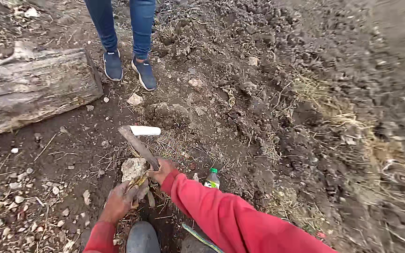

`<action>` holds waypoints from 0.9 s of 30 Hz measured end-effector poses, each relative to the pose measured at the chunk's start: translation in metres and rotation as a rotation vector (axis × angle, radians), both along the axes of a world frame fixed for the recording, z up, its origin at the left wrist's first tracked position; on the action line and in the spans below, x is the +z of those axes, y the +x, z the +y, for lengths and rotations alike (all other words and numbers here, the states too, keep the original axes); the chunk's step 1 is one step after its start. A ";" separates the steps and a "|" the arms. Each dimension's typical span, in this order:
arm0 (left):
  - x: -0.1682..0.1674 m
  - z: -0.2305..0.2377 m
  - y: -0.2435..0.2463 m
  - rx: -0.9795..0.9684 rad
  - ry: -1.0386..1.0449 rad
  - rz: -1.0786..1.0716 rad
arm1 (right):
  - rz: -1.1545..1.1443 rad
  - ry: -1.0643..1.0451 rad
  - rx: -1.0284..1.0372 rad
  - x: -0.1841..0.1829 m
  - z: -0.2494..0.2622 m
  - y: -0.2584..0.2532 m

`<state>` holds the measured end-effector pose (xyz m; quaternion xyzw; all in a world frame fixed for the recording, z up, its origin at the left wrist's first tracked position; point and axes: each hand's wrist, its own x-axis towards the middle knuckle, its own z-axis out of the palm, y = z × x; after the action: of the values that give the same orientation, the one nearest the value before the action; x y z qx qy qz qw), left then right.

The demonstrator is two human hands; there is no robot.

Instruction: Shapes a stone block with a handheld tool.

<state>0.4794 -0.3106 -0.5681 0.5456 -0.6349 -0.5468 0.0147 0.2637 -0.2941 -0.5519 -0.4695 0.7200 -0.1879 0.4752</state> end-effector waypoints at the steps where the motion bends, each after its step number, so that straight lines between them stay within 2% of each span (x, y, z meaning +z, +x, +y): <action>1: -0.003 0.002 -0.001 -0.052 -0.066 -0.079 | 0.017 0.001 0.022 -0.011 -0.001 0.001; 3: -0.007 0.008 -0.001 -0.103 -0.163 -0.206 | 0.054 -0.032 0.050 -0.025 0.004 0.007; 5: -0.016 0.017 -0.005 -0.064 -0.206 -0.261 | 0.102 0.029 0.146 -0.027 0.003 0.006; 11: -0.018 0.021 -0.024 0.052 -0.160 -0.386 | 0.198 0.158 0.294 -0.025 -0.007 0.007; 15: -0.013 0.024 -0.033 0.056 -0.167 -0.473 | 0.126 0.084 0.159 -0.019 0.003 0.002; 18: -0.014 0.024 -0.035 0.115 -0.175 -0.453 | 0.078 0.069 0.120 0.010 0.000 -0.012; 20: -0.016 0.026 -0.035 0.165 -0.172 -0.421 | 0.034 -0.101 0.084 0.031 0.001 -0.019; 25: -0.022 0.030 -0.034 0.272 -0.178 -0.335 | 0.012 -0.775 -0.058 0.102 0.002 -0.008; 27: -0.021 0.030 -0.034 0.270 -0.171 -0.332 | -0.156 -0.856 -0.028 0.121 0.004 0.001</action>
<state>0.4455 -0.2809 -0.5892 0.7049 -0.5938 -0.3869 0.0294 0.2648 -0.2897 -0.4308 -0.5989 0.5453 -0.5108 0.2881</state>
